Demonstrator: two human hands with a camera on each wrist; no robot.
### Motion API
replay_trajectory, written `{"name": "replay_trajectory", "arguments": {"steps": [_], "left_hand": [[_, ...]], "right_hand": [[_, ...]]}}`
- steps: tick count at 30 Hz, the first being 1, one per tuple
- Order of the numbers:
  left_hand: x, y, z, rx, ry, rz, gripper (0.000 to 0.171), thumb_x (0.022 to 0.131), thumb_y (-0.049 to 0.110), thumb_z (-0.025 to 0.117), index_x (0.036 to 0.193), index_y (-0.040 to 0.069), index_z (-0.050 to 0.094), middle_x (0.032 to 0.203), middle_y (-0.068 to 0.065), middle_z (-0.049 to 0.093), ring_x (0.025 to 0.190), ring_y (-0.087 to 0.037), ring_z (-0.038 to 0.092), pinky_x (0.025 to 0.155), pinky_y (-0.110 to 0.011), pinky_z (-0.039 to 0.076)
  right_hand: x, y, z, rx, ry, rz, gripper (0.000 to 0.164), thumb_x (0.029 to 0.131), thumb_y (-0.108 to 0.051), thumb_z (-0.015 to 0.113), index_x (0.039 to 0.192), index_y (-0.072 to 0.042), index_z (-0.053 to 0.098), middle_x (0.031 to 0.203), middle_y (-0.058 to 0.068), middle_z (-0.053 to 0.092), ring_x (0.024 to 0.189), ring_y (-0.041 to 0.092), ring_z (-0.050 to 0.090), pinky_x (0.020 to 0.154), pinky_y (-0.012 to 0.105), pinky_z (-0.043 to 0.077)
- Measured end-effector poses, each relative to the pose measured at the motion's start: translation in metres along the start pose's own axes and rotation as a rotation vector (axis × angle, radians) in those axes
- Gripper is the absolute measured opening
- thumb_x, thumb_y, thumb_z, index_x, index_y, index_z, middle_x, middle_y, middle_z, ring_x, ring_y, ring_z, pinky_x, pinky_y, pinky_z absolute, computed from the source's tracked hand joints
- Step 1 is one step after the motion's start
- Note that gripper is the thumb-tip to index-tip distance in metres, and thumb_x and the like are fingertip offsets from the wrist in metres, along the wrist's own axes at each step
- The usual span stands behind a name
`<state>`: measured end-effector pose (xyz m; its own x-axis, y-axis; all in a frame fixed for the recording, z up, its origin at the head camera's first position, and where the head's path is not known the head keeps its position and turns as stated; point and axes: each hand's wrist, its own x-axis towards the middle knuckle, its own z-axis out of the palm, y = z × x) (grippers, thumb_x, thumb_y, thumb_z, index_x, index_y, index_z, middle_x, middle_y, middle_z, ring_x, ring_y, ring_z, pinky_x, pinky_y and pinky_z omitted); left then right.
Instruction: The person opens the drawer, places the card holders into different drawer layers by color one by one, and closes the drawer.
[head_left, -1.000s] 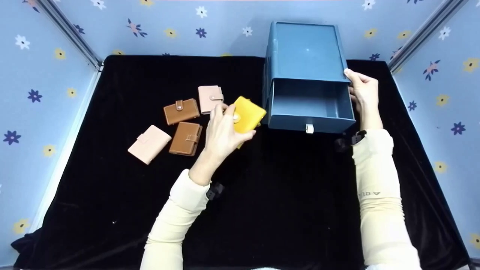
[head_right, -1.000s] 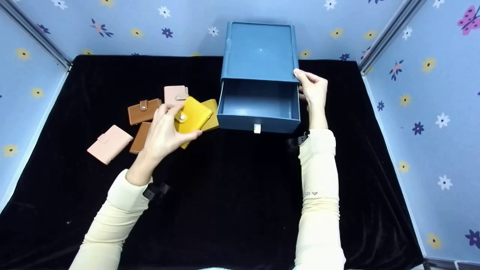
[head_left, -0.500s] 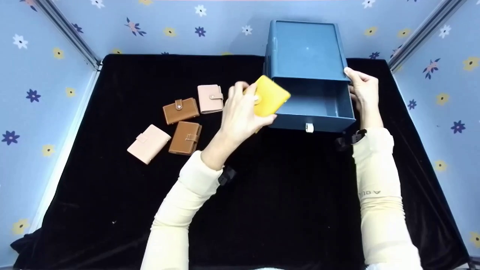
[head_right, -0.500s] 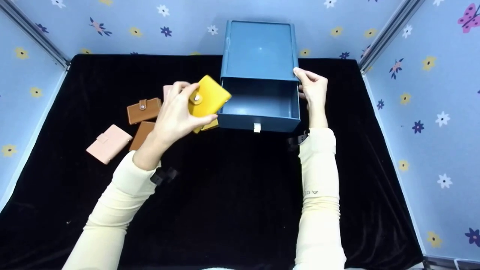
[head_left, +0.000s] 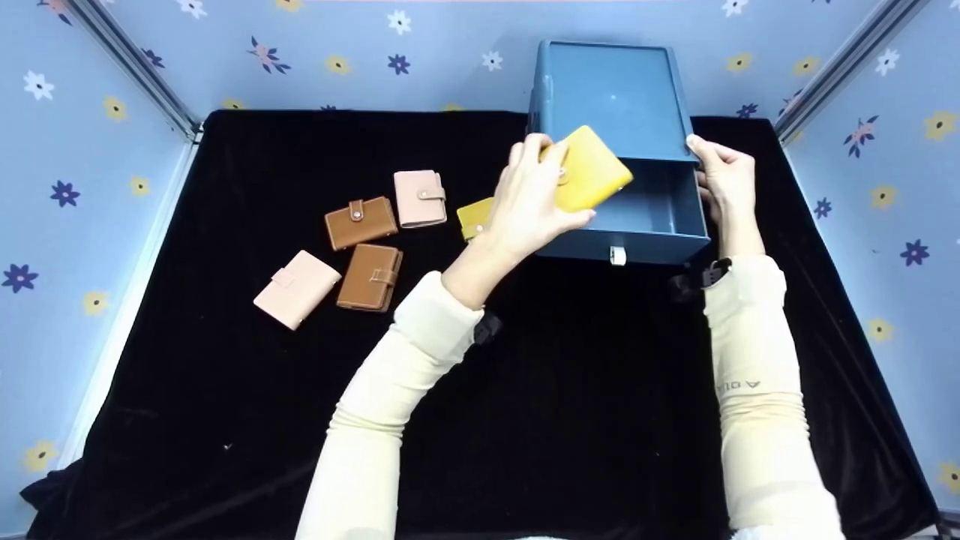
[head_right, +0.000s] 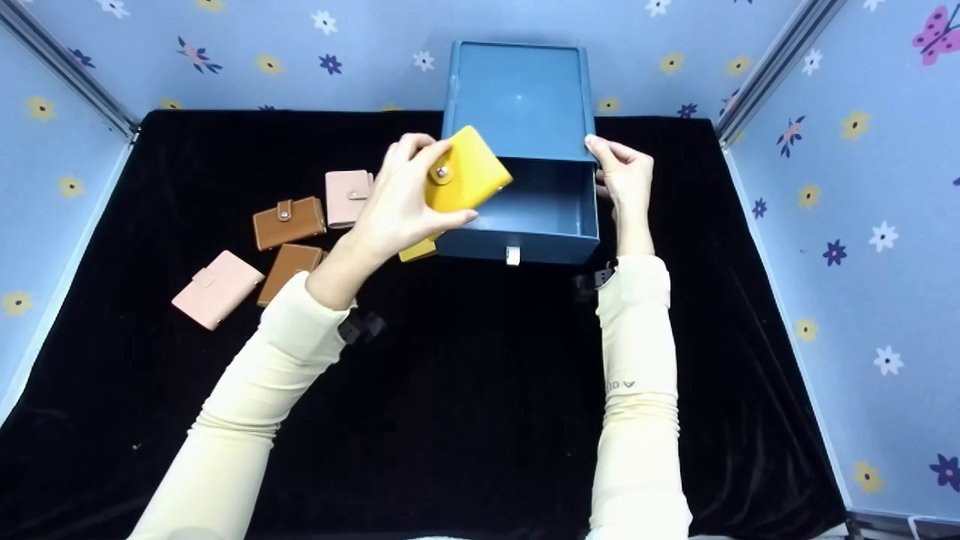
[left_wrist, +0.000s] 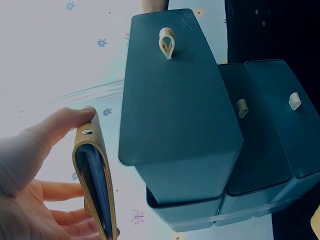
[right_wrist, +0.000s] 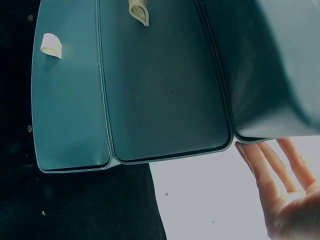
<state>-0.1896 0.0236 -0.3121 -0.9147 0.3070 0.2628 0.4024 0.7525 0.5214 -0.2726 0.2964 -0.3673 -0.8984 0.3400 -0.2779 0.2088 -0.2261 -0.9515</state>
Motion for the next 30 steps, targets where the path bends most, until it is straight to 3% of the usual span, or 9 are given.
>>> {"name": "replay_trajectory", "arguments": {"steps": [15,30], "left_hand": [[0.025,0.014,0.014,0.059,-0.047,0.066,0.080,0.068,0.041,0.071,0.134,0.012,0.037,0.129,-0.005,0.034,0.115,-0.019,0.032,0.093,-0.026,0.031],[0.031,0.018,0.018,0.098,-0.127,0.200,0.076,0.071,0.034,0.073,0.133,0.010,0.037,0.130,-0.005,0.034,0.119,-0.019,0.033,0.102,-0.022,0.018]], "right_hand": [[-0.001,0.000,0.001,-0.019,0.006,0.002,0.027,0.063,-0.022,0.080,0.083,-0.008,0.070,0.064,0.005,0.065,0.057,0.015,0.063,0.047,0.024,0.050],[0.000,0.000,0.001,-0.006,0.010,0.005,0.028,0.063,-0.022,0.080,0.084,-0.007,0.070,0.065,0.005,0.065,0.057,0.015,0.063,0.047,0.024,0.050]]}}
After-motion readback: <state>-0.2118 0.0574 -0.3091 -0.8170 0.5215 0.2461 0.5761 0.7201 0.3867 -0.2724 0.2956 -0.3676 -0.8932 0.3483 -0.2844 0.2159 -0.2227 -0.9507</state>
